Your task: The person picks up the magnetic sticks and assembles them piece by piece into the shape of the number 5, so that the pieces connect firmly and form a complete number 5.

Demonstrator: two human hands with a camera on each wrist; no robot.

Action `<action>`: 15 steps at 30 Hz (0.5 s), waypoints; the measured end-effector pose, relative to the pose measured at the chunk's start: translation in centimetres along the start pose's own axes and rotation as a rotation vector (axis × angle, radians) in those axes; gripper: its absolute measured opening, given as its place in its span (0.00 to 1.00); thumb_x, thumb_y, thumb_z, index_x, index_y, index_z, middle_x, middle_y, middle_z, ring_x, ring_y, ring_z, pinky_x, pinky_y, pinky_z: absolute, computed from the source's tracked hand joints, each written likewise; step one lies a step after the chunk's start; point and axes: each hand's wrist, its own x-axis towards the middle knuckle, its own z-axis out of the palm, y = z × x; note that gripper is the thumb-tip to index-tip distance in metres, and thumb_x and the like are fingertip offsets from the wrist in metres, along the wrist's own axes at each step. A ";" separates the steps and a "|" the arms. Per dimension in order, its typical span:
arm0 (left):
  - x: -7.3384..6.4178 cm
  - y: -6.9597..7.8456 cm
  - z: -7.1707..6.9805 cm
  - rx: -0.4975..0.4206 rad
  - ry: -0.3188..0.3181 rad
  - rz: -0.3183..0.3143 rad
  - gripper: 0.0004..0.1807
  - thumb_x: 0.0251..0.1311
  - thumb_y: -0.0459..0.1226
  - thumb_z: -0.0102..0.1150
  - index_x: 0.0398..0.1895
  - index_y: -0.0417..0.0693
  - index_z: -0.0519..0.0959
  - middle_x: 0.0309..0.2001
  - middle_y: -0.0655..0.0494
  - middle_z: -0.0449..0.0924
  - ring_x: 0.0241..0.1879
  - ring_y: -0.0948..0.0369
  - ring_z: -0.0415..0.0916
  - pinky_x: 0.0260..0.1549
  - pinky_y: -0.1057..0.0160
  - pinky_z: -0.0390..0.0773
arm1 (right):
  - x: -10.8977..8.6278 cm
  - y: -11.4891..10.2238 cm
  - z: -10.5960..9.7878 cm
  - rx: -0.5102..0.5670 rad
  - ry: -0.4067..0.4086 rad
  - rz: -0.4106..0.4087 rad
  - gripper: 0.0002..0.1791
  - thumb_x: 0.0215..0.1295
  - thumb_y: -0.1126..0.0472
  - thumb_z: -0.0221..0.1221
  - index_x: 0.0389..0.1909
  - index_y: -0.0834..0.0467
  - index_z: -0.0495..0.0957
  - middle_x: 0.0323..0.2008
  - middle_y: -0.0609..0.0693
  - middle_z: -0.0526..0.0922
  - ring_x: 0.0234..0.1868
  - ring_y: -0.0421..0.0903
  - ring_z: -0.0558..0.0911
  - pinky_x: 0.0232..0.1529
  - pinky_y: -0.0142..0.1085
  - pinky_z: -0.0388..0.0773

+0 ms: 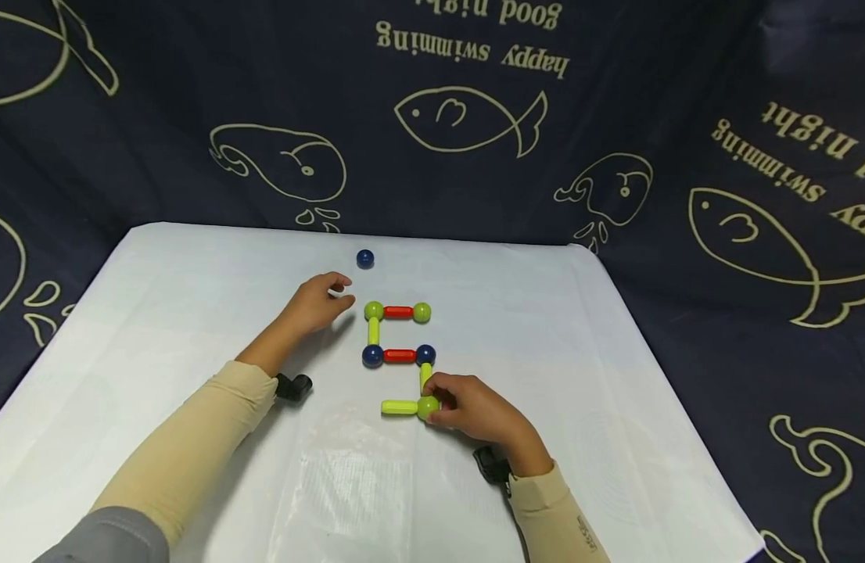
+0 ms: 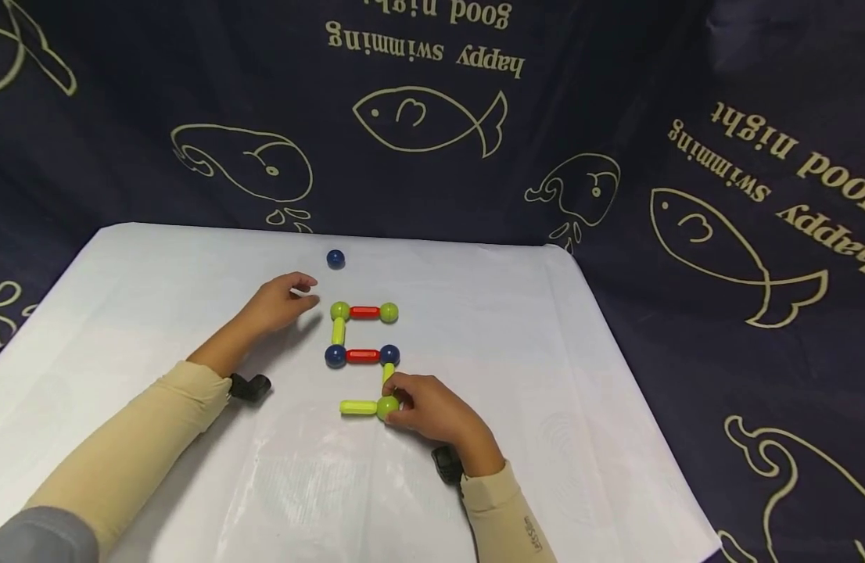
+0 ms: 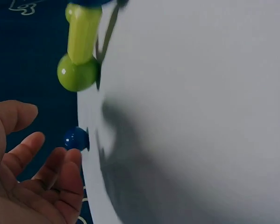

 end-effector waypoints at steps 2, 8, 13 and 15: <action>1.1 0.0 -0.1 0.001 0.017 0.009 0.23 0.68 0.40 0.57 0.63 0.38 0.72 0.59 0.37 0.73 0.56 0.43 0.74 0.51 0.45 0.74 | 0.1 0.0 0.0 0.001 0.000 -0.001 0.15 0.61 0.62 0.69 0.47 0.50 0.77 0.30 0.40 0.75 0.32 0.39 0.73 0.34 0.34 0.73; 4.2 0.0 0.2 0.042 0.050 0.059 0.25 0.65 0.37 0.58 0.63 0.35 0.71 0.59 0.34 0.72 0.56 0.42 0.72 0.55 0.46 0.71 | 0.1 -0.1 0.0 -0.012 -0.002 0.008 0.15 0.61 0.61 0.69 0.47 0.50 0.77 0.30 0.40 0.75 0.32 0.39 0.73 0.34 0.34 0.72; 5.9 0.4 0.2 0.116 0.058 0.062 0.28 0.62 0.37 0.60 0.64 0.37 0.70 0.59 0.34 0.68 0.55 0.44 0.70 0.57 0.46 0.68 | 0.1 -0.1 -0.1 -0.011 -0.003 0.010 0.15 0.62 0.61 0.69 0.47 0.50 0.77 0.30 0.40 0.75 0.32 0.39 0.73 0.35 0.34 0.73; 6.4 0.6 0.2 0.129 0.056 0.047 0.28 0.63 0.38 0.61 0.66 0.39 0.69 0.61 0.35 0.66 0.56 0.44 0.68 0.59 0.46 0.67 | 0.0 -0.1 -0.1 -0.009 -0.004 0.009 0.15 0.62 0.61 0.69 0.47 0.50 0.77 0.30 0.41 0.75 0.33 0.39 0.73 0.35 0.34 0.73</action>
